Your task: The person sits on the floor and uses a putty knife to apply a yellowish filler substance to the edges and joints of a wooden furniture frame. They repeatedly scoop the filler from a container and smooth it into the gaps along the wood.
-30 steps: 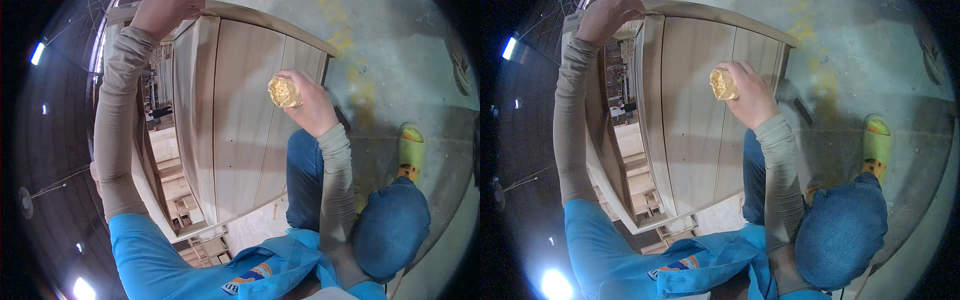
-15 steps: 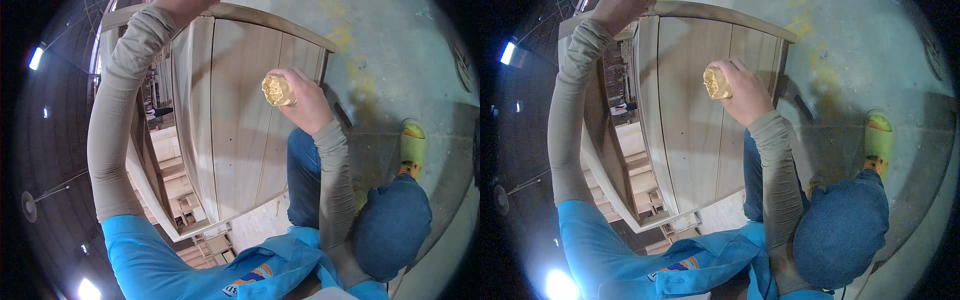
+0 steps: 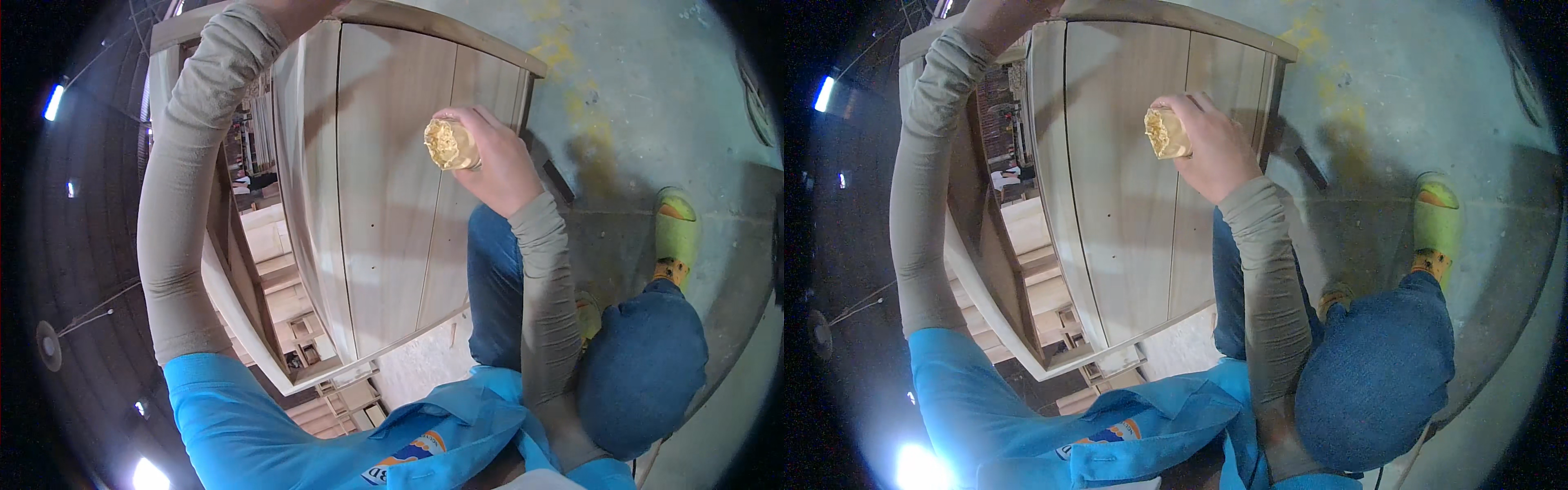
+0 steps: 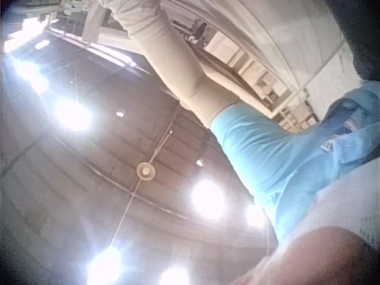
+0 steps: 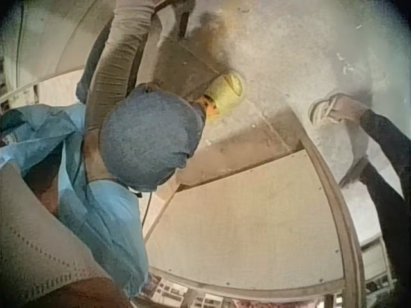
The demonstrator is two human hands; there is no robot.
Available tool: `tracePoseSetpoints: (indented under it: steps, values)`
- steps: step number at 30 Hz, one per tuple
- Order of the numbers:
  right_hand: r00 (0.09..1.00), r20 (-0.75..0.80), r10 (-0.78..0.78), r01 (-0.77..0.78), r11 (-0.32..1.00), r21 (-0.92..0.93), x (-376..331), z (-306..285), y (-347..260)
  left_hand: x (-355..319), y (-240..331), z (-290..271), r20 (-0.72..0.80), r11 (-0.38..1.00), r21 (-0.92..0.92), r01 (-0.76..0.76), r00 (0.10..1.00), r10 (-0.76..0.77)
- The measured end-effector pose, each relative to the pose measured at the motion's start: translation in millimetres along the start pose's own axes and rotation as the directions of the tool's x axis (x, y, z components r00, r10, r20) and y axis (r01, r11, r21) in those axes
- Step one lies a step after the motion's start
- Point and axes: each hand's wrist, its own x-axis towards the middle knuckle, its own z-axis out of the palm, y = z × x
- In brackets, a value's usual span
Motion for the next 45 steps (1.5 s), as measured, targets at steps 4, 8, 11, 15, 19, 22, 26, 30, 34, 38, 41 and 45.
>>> tracePoseSetpoints:
  steps: [4, 8, 11, 15, 19, 22, 26, 30, 34, 38, 41, 45]
  values:
    - [1.0, 0.021, 0.019, -0.019, 1.0, 0.002, -0.4, -0.5, -1.2, -3.9, -2.7, 5.3, -0.056, 1.0, -0.015, -0.015, 0.998, 0.014]
    - [1.0, 0.009, 0.008, -0.008, 1.0, 0.0, 0.5, -1.8, -2.4, -3.4, -6.3, 0.4, 0.031, 0.999, -0.031, -0.027, 0.999, 0.028]
    - [1.0, 0.013, 0.01, -0.01, 1.0, 0.006, 0.1, -1.6, -3.0, -5.9, -5.0, -3.9, 0.045, 0.999, -0.04, -0.018, 0.999, 0.02]
    - [1.0, 0.004, 0.009, -0.009, 1.0, -0.004, 0.6, -1.4, -2.3, -4.7, -8.6, 5.7, -0.002, 0.995, -0.104, 0.006, 1.0, -0.006]
    - [1.0, -0.005, 0.004, -0.004, 1.0, 0.018, -0.1, 1.4, -3.5, -8.7, -13.6, 7.6, -0.024, 0.993, -0.119, 0.008, 1.0, -0.011]
    - [1.0, 0.002, 0.011, -0.011, 1.0, 0.011, -0.4, 1.8, -1.5, -8.5, -14.6, 10.0, 0.012, 0.986, -0.166, 0.035, 0.999, -0.034]
    - [1.0, -0.005, 0.0, 0.0, 1.0, 0.005, 0.1, 0.4, -2.2, -9.2, -16.4, 10.6, -0.033, 0.993, -0.116, 0.004, 0.999, -0.008]
    - [1.0, 0.02, 0.01, -0.01, 1.0, 0.008, -1.2, 0.8, -1.7, -16.3, -16.5, 11.4, -0.094, 0.995, -0.097, 0.008, 0.995, -0.017]
    - [1.0, 0.014, -0.008, 0.008, 1.0, 0.021, 1.1, 0.2, -1.9, -21.2, -20.4, 12.0, -0.075, 0.991, -0.134, 0.01, 0.997, -0.02]
    - [1.0, 0.01, 0.001, -0.001, 1.0, 0.008, 1.7, -2.5, -3.7, -19.3, -22.4, 9.0, -0.076, 0.989, -0.147, 0.024, 0.996, -0.036]
    - [1.0, 0.025, 0.008, -0.008, 1.0, 0.008, 1.2, -0.1, -0.8, -21.2, -21.5, 5.2, -0.015, 0.991, -0.135, 0.017, 1.0, -0.02]
    - [1.0, 0.008, 0.028, -0.027, 0.999, -0.035, 5.8, -7.7, 2.9, -15.1, -29.3, -10.7, 0.048, 0.981, -0.104, 0.162, 0.986, -0.158]
